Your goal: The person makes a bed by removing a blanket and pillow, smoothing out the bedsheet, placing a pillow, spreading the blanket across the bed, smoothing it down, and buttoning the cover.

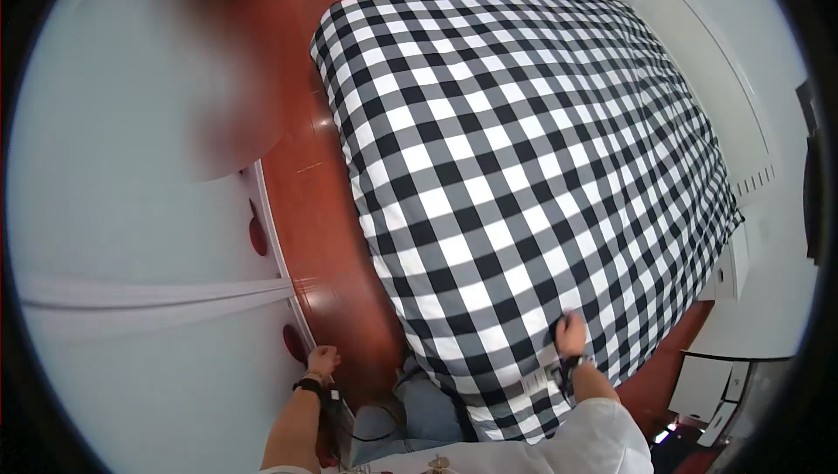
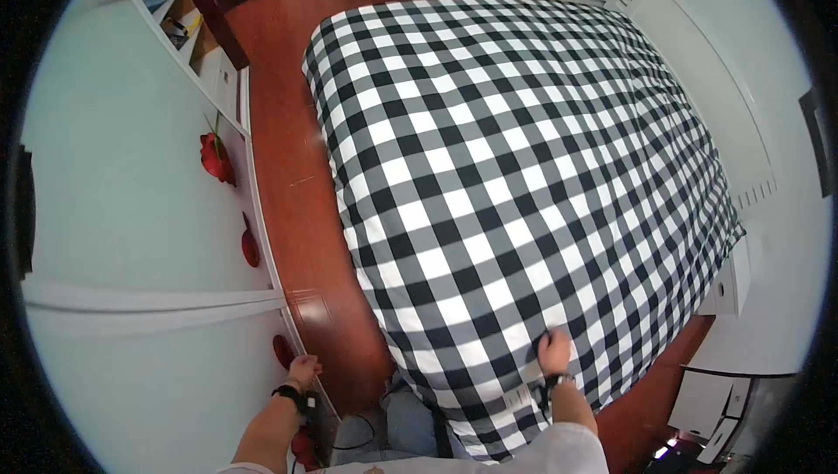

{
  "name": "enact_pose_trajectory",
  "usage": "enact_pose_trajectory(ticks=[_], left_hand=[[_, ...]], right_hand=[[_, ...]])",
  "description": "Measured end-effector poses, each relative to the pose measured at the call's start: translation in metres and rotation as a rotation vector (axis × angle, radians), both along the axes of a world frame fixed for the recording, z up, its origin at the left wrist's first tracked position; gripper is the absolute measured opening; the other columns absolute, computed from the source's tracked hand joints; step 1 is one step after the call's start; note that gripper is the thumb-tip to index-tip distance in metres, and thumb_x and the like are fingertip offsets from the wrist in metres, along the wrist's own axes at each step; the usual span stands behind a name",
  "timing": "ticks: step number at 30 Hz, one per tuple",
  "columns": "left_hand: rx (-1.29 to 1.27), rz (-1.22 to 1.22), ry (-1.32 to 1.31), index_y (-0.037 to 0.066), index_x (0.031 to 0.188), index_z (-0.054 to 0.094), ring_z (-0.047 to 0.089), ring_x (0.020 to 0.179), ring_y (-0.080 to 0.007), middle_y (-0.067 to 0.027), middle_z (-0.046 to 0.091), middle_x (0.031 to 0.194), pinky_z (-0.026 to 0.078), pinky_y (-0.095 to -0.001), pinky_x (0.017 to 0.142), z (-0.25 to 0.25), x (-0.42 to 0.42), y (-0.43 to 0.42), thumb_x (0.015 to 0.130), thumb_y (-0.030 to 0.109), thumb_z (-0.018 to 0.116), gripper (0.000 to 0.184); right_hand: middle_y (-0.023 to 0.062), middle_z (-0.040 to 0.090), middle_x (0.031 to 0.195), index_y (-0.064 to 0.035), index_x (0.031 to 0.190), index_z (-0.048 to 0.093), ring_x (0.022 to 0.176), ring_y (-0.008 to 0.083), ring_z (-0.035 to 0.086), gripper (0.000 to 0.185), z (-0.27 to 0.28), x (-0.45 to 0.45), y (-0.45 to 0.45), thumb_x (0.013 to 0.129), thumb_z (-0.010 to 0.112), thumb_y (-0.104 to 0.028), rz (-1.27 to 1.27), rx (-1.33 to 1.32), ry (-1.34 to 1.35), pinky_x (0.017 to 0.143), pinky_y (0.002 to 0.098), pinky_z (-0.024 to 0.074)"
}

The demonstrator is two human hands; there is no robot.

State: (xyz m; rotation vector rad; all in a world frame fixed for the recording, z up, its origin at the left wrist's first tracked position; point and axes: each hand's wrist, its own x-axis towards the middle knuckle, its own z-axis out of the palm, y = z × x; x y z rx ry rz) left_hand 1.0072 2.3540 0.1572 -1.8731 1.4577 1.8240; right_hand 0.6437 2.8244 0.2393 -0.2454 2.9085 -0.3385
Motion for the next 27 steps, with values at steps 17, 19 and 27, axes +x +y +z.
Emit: enact_pose_trajectory(ticks=[17, 19, 27], left_hand=[[-0.135, -0.103, 0.232, -0.003, 0.094, 0.06, 0.053, 0.062, -0.011, -0.0057, 0.059, 0.07, 0.044, -0.0266, 0.057, -0.019, -0.353, -0.446, 0.086, 0.025, 0.057, 0.029], [-0.21, -0.439, 0.168, -0.003, 0.101, 0.059, 0.059, 0.071, -0.0164, -0.0097, 0.063, 0.08, 0.048, -0.0293, 0.066, 0.002, -0.428, -0.503, 0.085, 0.027, 0.057, 0.034], [-0.468, -0.867, 0.049, 0.004, 0.115, 0.054, 0.055, 0.107, -0.0326, -0.018, 0.058, 0.113, 0.042, -0.0406, 0.092, 0.048, -0.665, -0.635, 0.08, 0.035, 0.063, 0.048]], right_hand=[[0.0237, -0.002, 0.15, -0.0248, 0.147, 0.007, 0.138, 0.0412, -0.005, 0.109, -0.063, -0.238, -0.575, 0.064, 0.056, -0.076, -0.085, 0.182, -0.373, 0.096, 0.0731, 0.0104], [0.0235, -0.001, 0.15, -0.0249, 0.146, 0.006, 0.138, 0.0409, -0.003, 0.11, -0.056, -0.242, -0.578, 0.063, 0.059, -0.075, -0.093, 0.223, -0.424, 0.097, 0.0719, 0.014], [0.0247, 0.001, 0.149, -0.0219, 0.146, 0.01, 0.138, 0.0423, 0.0, 0.113, -0.042, -0.261, -0.59, 0.06, 0.071, -0.062, -0.14, 0.297, -0.573, 0.099, 0.0685, 0.0182]])
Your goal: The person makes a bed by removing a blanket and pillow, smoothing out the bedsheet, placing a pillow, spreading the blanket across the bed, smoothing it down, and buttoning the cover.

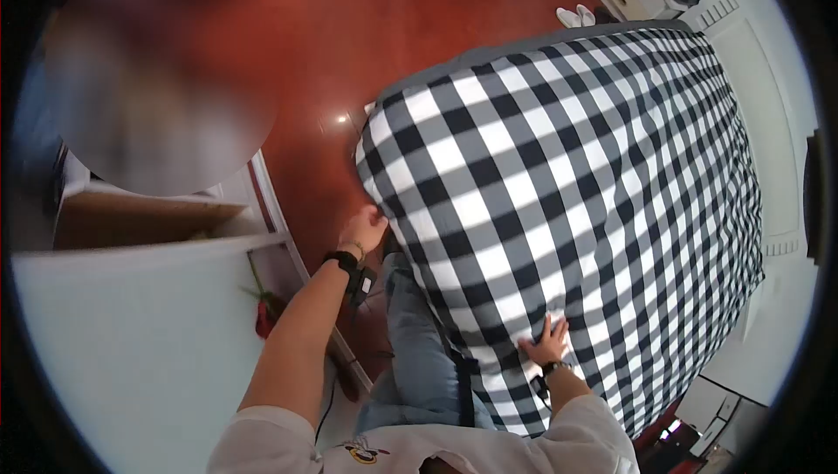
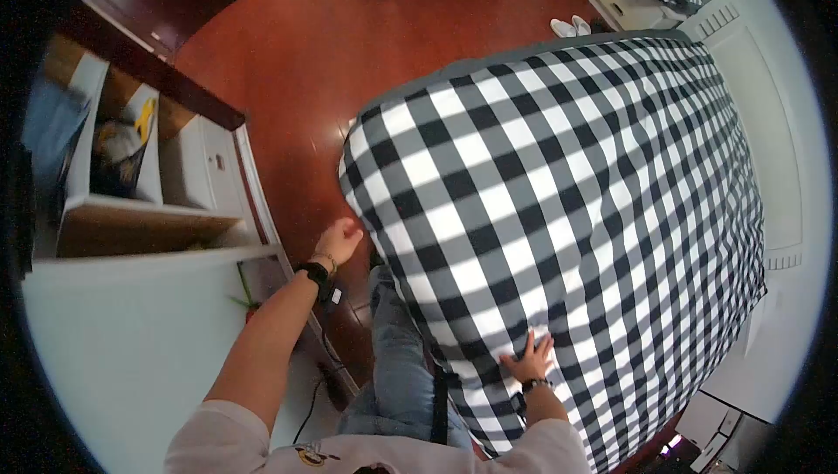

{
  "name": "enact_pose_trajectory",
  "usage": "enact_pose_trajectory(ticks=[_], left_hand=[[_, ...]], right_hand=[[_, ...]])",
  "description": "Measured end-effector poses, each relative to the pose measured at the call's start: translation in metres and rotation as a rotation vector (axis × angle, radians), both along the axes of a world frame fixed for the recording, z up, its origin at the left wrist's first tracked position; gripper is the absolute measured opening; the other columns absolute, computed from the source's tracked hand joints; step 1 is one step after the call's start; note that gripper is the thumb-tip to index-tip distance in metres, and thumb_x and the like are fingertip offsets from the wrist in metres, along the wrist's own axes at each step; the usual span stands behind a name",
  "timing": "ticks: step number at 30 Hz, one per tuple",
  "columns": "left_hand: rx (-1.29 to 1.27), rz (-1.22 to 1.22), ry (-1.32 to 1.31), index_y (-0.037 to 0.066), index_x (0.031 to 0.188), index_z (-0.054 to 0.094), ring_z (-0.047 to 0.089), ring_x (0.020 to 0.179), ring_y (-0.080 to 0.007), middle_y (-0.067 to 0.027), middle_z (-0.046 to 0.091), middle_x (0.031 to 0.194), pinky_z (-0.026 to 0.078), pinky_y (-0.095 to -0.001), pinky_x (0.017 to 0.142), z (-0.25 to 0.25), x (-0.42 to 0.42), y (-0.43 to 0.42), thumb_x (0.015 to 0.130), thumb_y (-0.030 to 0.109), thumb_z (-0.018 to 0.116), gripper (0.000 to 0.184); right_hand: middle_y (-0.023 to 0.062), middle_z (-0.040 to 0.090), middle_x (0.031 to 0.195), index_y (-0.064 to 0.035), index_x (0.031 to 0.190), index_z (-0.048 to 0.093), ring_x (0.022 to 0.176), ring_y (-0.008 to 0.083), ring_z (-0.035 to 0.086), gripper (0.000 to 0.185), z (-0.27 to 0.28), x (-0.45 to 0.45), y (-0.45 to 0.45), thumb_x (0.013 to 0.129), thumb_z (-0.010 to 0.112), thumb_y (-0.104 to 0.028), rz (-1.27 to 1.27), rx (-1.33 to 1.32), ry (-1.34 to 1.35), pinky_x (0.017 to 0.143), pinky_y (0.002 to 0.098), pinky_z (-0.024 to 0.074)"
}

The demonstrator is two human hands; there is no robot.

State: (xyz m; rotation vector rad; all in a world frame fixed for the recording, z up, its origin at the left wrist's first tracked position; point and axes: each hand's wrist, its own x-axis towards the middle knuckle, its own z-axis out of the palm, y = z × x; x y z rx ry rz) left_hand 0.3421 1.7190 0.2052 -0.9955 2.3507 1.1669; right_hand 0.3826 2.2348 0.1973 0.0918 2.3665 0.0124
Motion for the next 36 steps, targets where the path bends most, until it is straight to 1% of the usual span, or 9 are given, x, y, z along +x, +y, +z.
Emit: enact_pose_trajectory(ticks=[3, 5, 8, 11, 14, 19, 25, 29, 36], left_hand=[[-0.271, -0.121, 0.209, 0.004, 0.137, 0.032, 0.041, 0.124, -0.0364, -0.0229, 0.04, 0.136, 0.033, -0.0426, 0.103, -0.046, -0.089, -0.064, 0.071, 0.039, 0.072, 0.085], [-0.163, -0.177, 0.122, 0.002, 0.142, 0.019, 0.032, 0.129, -0.0364, -0.0232, 0.029, 0.142, 0.028, -0.0424, 0.107, -0.03, -0.149, -0.091, 0.064, 0.043, 0.076, 0.105], [-0.094, -0.345, -0.068, -0.001, 0.131, 0.037, 0.042, 0.121, -0.0366, -0.0246, 0.044, 0.129, 0.033, -0.0433, 0.102, -0.032, -0.195, -0.108, 0.06, 0.049, 0.077, 0.095], [-0.006, -0.496, -0.282, -0.002, 0.097, 0.062, 0.059, 0.095, -0.0377, -0.0246, 0.062, 0.1, 0.042, -0.0458, 0.091, -0.008, -0.212, -0.1, 0.07, 0.048, 0.07, 0.058], [-0.136, -0.743, 0.151, 0.001, 0.074, 0.063, 0.06, 0.076, -0.0382, -0.0196, 0.062, 0.075, 0.046, -0.0458, 0.073, 0.058, -0.229, -0.112, 0.073, 0.042, 0.068, 0.041], [-0.277, -1.063, 0.485, 0.006, 0.053, 0.057, 0.055, 0.056, -0.0318, -0.0147, 0.055, 0.056, 0.041, -0.0431, 0.057, 0.063, -0.27, -0.177, 0.067, 0.033, 0.068, 0.032], [0.027, -1.168, -0.046, 0.003, 0.077, 0.064, 0.063, 0.076, -0.038, -0.0208, 0.064, 0.076, 0.048, -0.0479, 0.064, -0.027, -0.295, -0.167, 0.08, 0.049, 0.057, 0.046], [0.351, -1.428, -0.178, 0.011, 0.095, 0.064, 0.063, 0.083, -0.0341, -0.0127, 0.067, 0.087, 0.049, -0.0432, 0.075, 0.01, -0.348, -0.207, 0.084, 0.048, 0.051, 0.041], [0.108, -1.341, -0.249, 0.011, 0.094, 0.065, 0.063, 0.084, -0.0298, -0.0095, 0.067, 0.086, 0.049, -0.0417, 0.077, 0.052, -0.496, -0.309, 0.084, 0.042, 0.055, 0.034]], right_hand=[[0.0289, 0.009, 0.146, -0.0131, 0.142, 0.018, 0.135, 0.0472, 0.009, 0.111, -0.019, 0.002, 0.026, 0.057, 0.078, -0.05, 0.033, -0.117, 0.056, 0.104, 0.0593, 0.022], [0.029, 0.042, 0.125, -0.0015, 0.117, 0.043, 0.118, 0.0441, 0.039, 0.07, -0.009, -0.009, 0.017, 0.062, 0.075, -0.033, -0.055, -0.221, 0.24, 0.099, 0.0492, 0.0338], [0.0266, 0.055, 0.1, 0.007, 0.104, 0.048, 0.094, 0.0402, 0.052, 0.047, -0.017, -0.054, -0.024, 0.071, 0.061, -0.023, -0.607, -0.198, 0.462, 0.084, 0.0447, 0.0403], [0.0267, 0.044, 0.125, 0.0055, 0.123, 0.043, 0.118, 0.0404, 0.041, 0.06, -0.031, -0.119, -0.096, 0.073, 0.06, -0.023, -0.532, -0.295, 0.631, 0.101, 0.0431, 0.0322], [0.0278, 0.042, 0.125, 0.0019, 0.125, 0.042, 0.122, 0.0419, 0.035, 0.07, -0.014, -0.215, -0.211, 0.068, 0.069, -0.029, -0.252, -0.55, 0.69, 0.104, 0.0465, 0.0268], [0.025, 0.01, 0.148, -0.0165, 0.143, 0.024, 0.137, 0.0416, 0.01, 0.094, 0.016, -0.308, -0.38, 0.072, 0.059, -0.066, -0.051, -0.564, 0.194, 0.102, 0.064, 0.0163], [0.0241, 0.008, 0.149, -0.0155, 0.144, 0.02, 0.14, 0.0348, 0.004, 0.106, 0.021, -0.35, -0.485, 0.065, 0.054, -0.077, -0.257, -0.28, 0.059, 0.102, 0.0671, 0.0124], [0.024, 0.008, 0.149, -0.014, 0.143, 0.021, 0.139, 0.0349, 0.007, 0.104, 0.042, -0.368, -0.497, 0.065, 0.061, -0.069, -0.25, -0.17, -0.098, 0.104, 0.0637, 0.0138], [0.0178, 0.004, 0.151, -0.0246, 0.146, 0.014, 0.14, 0.0318, 0.004, 0.114, 0.032, -0.4, -0.497, 0.057, 0.07, -0.069, -0.257, -0.041, -0.379, 0.104, 0.0615, 0.0178]])
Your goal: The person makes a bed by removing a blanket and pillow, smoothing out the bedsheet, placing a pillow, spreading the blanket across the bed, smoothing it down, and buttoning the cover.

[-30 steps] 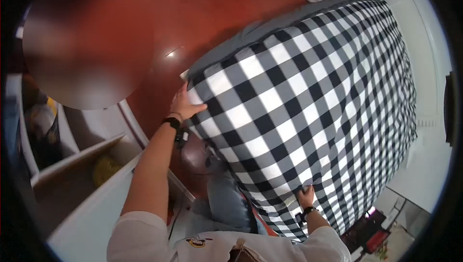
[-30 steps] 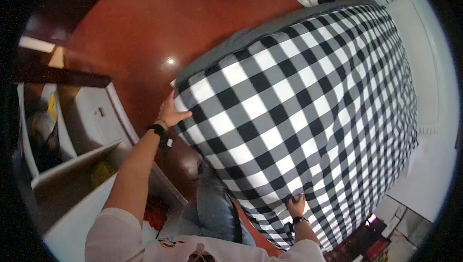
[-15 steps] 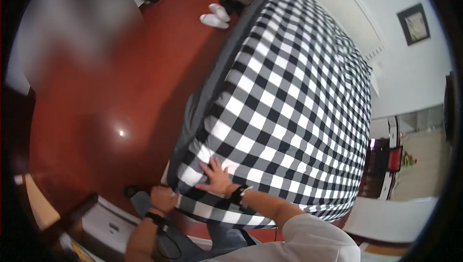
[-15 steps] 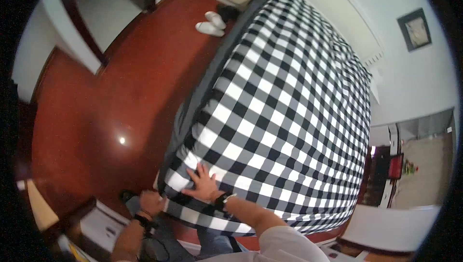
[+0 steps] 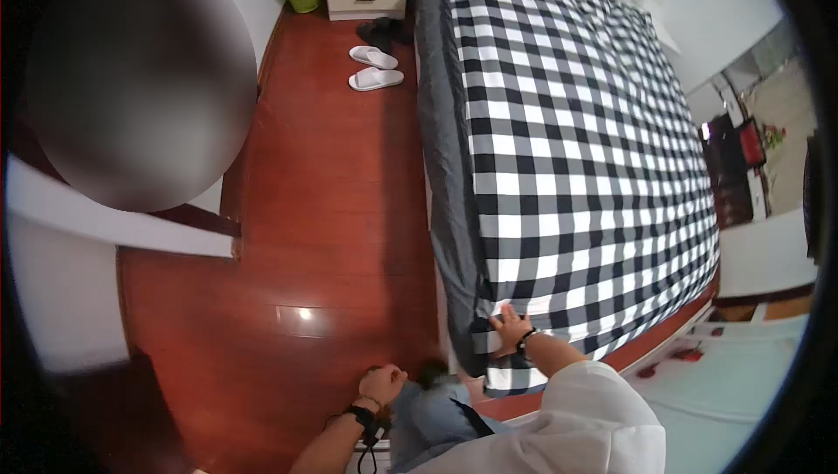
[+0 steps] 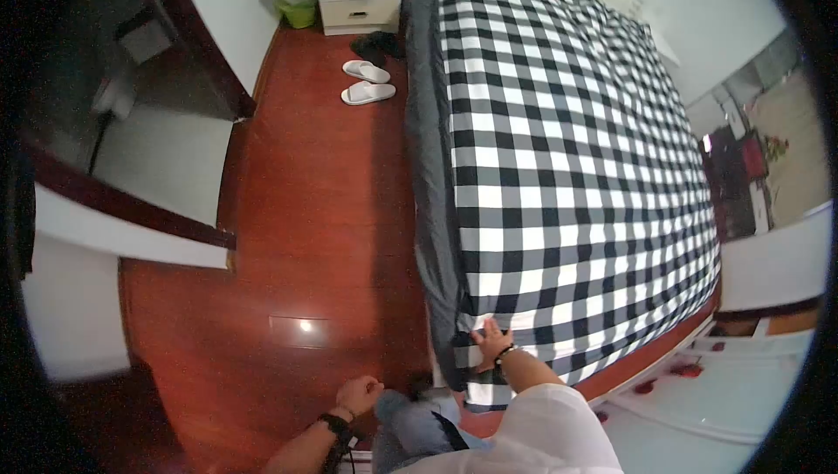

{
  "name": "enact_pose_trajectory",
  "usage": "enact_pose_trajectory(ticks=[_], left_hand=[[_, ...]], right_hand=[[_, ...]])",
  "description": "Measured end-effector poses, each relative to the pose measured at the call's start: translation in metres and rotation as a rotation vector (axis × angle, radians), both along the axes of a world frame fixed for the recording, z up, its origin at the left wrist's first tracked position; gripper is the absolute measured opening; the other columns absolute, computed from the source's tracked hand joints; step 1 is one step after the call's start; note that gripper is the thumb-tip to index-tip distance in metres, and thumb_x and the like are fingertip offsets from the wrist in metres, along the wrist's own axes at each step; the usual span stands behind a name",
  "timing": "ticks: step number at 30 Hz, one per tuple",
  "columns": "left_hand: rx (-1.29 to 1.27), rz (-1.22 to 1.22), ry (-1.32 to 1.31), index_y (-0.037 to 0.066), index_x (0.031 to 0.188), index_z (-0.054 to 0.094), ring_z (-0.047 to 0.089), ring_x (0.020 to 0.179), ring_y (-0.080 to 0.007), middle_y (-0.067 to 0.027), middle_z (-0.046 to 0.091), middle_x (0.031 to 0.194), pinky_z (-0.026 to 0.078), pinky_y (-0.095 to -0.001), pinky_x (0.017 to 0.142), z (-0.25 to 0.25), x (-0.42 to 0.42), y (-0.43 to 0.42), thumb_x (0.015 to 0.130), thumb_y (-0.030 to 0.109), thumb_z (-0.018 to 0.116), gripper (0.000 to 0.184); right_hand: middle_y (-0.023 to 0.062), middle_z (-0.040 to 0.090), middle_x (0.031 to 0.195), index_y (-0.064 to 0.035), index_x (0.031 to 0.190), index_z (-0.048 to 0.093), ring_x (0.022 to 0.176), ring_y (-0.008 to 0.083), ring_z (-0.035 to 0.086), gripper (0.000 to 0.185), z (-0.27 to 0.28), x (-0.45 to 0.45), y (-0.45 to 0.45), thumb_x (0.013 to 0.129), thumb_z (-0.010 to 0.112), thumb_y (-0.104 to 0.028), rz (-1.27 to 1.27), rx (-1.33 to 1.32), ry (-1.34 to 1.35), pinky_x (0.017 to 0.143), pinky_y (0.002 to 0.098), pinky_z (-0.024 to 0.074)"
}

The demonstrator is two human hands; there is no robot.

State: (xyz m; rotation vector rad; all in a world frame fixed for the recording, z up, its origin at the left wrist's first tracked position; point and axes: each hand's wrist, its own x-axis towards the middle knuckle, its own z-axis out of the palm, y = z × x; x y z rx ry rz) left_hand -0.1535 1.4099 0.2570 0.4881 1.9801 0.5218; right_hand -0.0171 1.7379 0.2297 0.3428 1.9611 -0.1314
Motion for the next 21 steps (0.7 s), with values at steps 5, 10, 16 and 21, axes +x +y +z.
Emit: enact_pose_trajectory(ticks=[5, 10, 16, 21], left_hand=[[0.048, -0.223, 0.09, 0.012, 0.091, 0.066, 0.064, 0.085, -0.0283, -0.0089, 0.067, 0.087, 0.049, -0.0397, 0.076, 0.017, -0.111, 0.051, 0.083, 0.041, 0.056, 0.031], [0.02, -0.244, 0.009, 0.01, 0.094, 0.065, 0.063, 0.089, -0.0276, -0.0093, 0.067, 0.089, 0.048, -0.0376, 0.077, 0.016, -0.215, 0.15, 0.082, 0.041, 0.058, 0.033], [-0.087, -0.465, 0.092, 0.008, 0.097, 0.065, 0.06, 0.096, -0.0319, -0.0129, 0.064, 0.103, 0.046, -0.0412, 0.083, -0.037, -0.389, 0.238, 0.082, 0.042, 0.056, 0.038], [-0.257, -0.306, 0.208, 0.008, 0.096, 0.066, 0.062, 0.095, -0.0285, -0.0123, 0.065, 0.1, 0.047, -0.0376, 0.081, -0.031, -0.56, 0.305, 0.08, 0.04, 0.056, 0.038]], right_hand=[[0.0165, 0.006, 0.151, -0.0271, 0.144, 0.019, 0.14, 0.0306, 0.006, 0.115, -0.003, -0.003, 0.008, 0.052, 0.075, -0.065, -0.066, -0.038, -0.009, 0.103, 0.0634, 0.0186], [0.0181, 0.01, 0.149, -0.0246, 0.14, 0.031, 0.139, 0.0332, 0.008, 0.097, -0.033, -0.003, 0.018, 0.061, 0.066, -0.067, -0.255, -0.161, -0.076, 0.098, 0.0671, 0.0228], [0.013, 0.068, 0.085, -0.0099, 0.093, 0.068, 0.081, 0.0299, 0.064, 0.041, -0.05, -0.131, 0.09, 0.073, 0.061, -0.045, -0.985, -0.194, 0.178, 0.071, 0.0405, 0.0491], [0.0216, 0.055, 0.118, 0.0021, 0.129, 0.038, 0.097, 0.0335, 0.059, 0.079, -0.069, -0.309, 0.184, 0.081, 0.056, -0.058, -2.332, -0.552, 0.561, 0.079, 0.0479, 0.0468]])
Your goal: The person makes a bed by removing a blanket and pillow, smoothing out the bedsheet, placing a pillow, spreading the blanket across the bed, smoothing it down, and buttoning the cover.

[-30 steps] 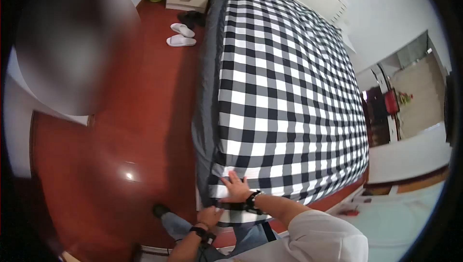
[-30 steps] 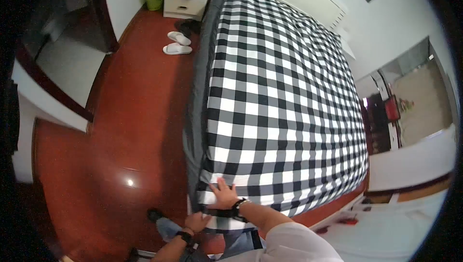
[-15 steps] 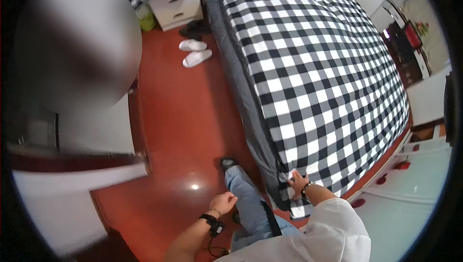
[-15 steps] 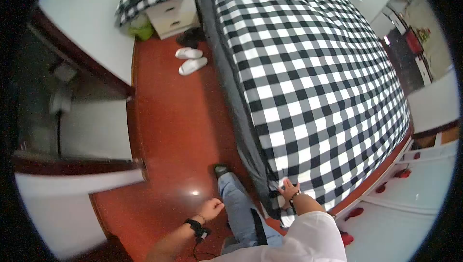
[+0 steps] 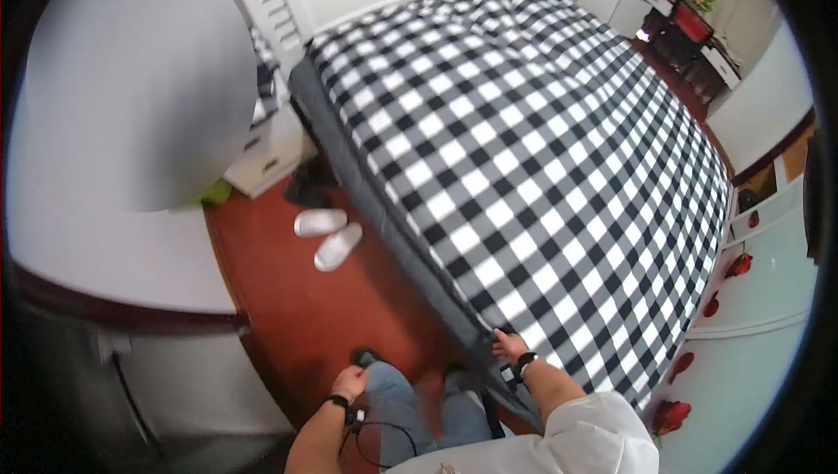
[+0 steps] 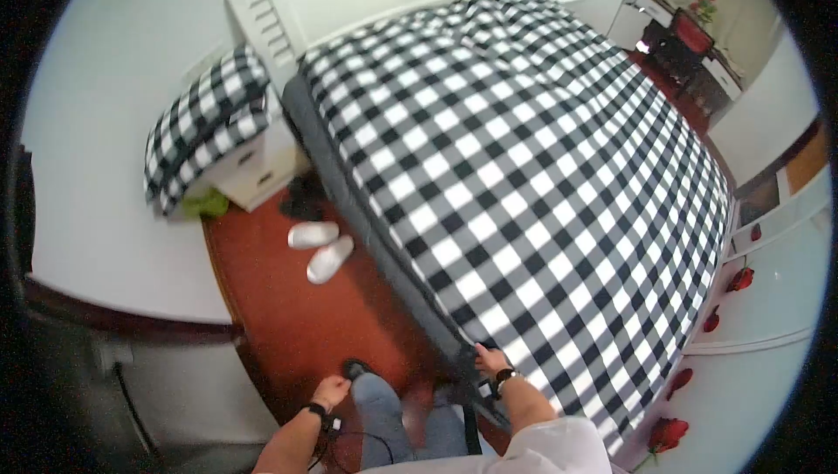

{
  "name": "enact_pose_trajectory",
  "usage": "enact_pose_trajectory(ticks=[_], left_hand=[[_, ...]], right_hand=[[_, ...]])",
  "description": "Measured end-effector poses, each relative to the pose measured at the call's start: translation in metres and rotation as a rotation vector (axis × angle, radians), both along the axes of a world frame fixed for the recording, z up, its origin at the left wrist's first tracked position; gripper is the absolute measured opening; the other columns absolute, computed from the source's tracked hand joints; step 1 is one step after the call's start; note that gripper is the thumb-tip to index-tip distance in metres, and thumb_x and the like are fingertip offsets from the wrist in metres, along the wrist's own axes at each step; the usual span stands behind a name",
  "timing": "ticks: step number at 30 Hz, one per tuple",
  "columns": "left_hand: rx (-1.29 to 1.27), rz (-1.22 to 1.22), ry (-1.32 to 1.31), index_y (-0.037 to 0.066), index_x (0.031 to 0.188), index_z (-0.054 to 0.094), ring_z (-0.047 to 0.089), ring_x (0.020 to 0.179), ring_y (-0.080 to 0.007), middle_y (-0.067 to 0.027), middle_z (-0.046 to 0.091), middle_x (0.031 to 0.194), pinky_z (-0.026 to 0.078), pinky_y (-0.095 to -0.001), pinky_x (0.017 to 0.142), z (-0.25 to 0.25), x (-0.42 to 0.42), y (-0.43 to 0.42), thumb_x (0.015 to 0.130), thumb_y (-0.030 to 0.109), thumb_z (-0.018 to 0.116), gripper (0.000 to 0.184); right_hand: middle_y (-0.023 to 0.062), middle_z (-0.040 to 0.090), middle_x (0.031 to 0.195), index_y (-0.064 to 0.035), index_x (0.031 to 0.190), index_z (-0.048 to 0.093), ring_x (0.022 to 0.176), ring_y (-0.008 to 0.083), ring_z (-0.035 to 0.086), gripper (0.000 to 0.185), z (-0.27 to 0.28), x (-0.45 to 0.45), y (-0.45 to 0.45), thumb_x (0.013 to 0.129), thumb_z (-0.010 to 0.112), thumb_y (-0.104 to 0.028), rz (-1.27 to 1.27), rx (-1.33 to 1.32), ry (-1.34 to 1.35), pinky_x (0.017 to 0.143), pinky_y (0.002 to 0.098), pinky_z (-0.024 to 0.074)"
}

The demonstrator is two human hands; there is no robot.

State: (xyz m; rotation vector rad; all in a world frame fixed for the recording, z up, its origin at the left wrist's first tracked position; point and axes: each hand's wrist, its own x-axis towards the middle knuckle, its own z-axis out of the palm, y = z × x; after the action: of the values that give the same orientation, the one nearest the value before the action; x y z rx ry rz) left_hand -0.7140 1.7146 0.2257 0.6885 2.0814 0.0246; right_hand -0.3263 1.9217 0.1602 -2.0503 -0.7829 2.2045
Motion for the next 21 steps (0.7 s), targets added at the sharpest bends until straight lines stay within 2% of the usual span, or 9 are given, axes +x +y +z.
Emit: enact_pose_trajectory(ticks=[3, 5, 7, 11, 14, 15, 16, 20, 21], left_hand=[[-0.073, 0.094, -0.2, 0.003, 0.091, 0.066, 0.065, 0.079, -0.0216, -0.0129, 0.066, 0.076, 0.048, -0.0352, 0.077, -0.034, -0.113, 0.056, 0.08, 0.037, 0.056, 0.038], [0.022, -0.064, 0.036, 0.003, 0.082, 0.068, 0.064, 0.081, -0.0257, -0.0132, 0.067, 0.081, 0.047, -0.0386, 0.077, -0.068, -0.18, 0.118, 0.081, 0.036, 0.056, 0.036], [0.158, -0.169, 0.039, 0.0, 0.09, 0.066, 0.06, 0.092, -0.0385, -0.0224, 0.063, 0.095, 0.046, -0.0432, 0.08, -0.029, -0.208, 0.214, 0.083, 0.035, 0.051, 0.038], [0.359, -0.228, -0.054, -0.005, 0.095, 0.062, 0.06, 0.09, -0.0374, -0.023, 0.064, 0.092, 0.046, -0.0407, 0.077, -0.068, -0.244, 0.362, 0.086, 0.036, 0.05, 0.043], [0.488, -0.007, -0.14, -0.006, 0.093, 0.062, 0.061, 0.093, -0.0314, -0.0221, 0.064, 0.091, 0.044, -0.0375, 0.081, -0.056, -0.221, 0.465, 0.085, 0.044, 0.052, 0.051], [0.646, 0.103, -0.078, -0.007, 0.094, 0.061, 0.061, 0.088, -0.031, -0.0216, 0.064, 0.086, 0.045, -0.0369, 0.08, -0.087, -0.221, 0.488, 0.083, 0.047, 0.053, 0.056], [0.402, 0.137, -0.147, -0.007, 0.097, 0.062, 0.06, 0.091, -0.0305, -0.0179, 0.065, 0.089, 0.045, -0.0387, 0.08, -0.112, -0.234, 0.524, 0.08, 0.056, 0.055, 0.066], [0.475, 0.864, -0.681, -0.004, 0.114, 0.056, 0.056, 0.097, -0.0298, -0.0152, 0.058, 0.112, 0.045, -0.0452, 0.079, -0.082, -0.188, 0.593, 0.072, 0.067, 0.06, 0.082], [0.346, 0.806, -0.33, -0.006, 0.118, 0.051, 0.055, 0.097, -0.0303, -0.0154, 0.057, 0.113, 0.046, -0.0455, 0.075, -0.077, -0.19, 0.608, 0.072, 0.063, 0.063, 0.083]], right_hand=[[0.0223, 0.049, 0.124, 0.0007, 0.133, 0.028, 0.106, 0.0352, 0.054, 0.098, -0.02, -0.066, 0.038, 0.073, 0.05, -0.074, -0.525, -0.111, 0.095, 0.08, 0.0498, 0.0447], [0.0185, 0.054, 0.111, 0.0004, 0.12, 0.037, 0.097, 0.0334, 0.056, 0.098, -0.034, -0.101, 0.044, 0.066, 0.051, -0.08, -0.792, -0.11, 0.128, 0.078, 0.05, 0.0456], [0.0119, 0.054, 0.094, -0.005, 0.102, 0.043, 0.082, 0.0286, 0.056, 0.089, -0.046, -0.119, 0.044, 0.06, 0.054, -0.083, -1.012, -0.122, 0.136, 0.074, 0.0461, 0.0465], [0.0078, 0.054, 0.088, -0.0094, 0.1, 0.046, 0.071, 0.0207, 0.052, 0.082, -0.005, -0.162, 0.063, 0.061, 0.057, -0.081, -1.43, -0.061, 0.047, 0.069, 0.0368, 0.0439], [0.0028, 0.055, 0.075, -0.0125, 0.092, 0.053, 0.063, 0.0155, 0.05, 0.067, -0.011, -0.162, 0.077, 0.068, 0.057, -0.075, -1.595, -0.078, 0.049, 0.057, 0.0297, 0.0425], [0.0008, 0.055, 0.085, -0.0147, 0.096, 0.054, 0.078, 0.0171, 0.052, 0.065, -0.026, -0.155, 0.072, 0.065, 0.065, -0.07, -1.534, 0.009, 0.25, 0.069, 0.0339, 0.0438], [-0.0002, 0.056, 0.082, -0.0165, 0.092, 0.056, 0.076, 0.0178, 0.052, 0.052, -0.044, -0.151, 0.071, 0.071, 0.064, -0.063, -1.619, 0.024, 0.206, 0.069, 0.0345, 0.044], [0.003, 0.06, 0.088, -0.016, 0.1, 0.058, 0.078, 0.022, 0.056, 0.039, -0.043, -0.147, 0.057, 0.081, 0.06, -0.05, -1.71, 0.014, 0.18, 0.072, 0.0416, 0.0464], [0.0035, 0.061, 0.092, -0.0148, 0.104, 0.057, 0.081, 0.0227, 0.057, 0.039, -0.029, -0.153, 0.053, 0.083, 0.058, -0.048, -1.655, 0.087, 0.225, 0.073, 0.0425, 0.0469]])
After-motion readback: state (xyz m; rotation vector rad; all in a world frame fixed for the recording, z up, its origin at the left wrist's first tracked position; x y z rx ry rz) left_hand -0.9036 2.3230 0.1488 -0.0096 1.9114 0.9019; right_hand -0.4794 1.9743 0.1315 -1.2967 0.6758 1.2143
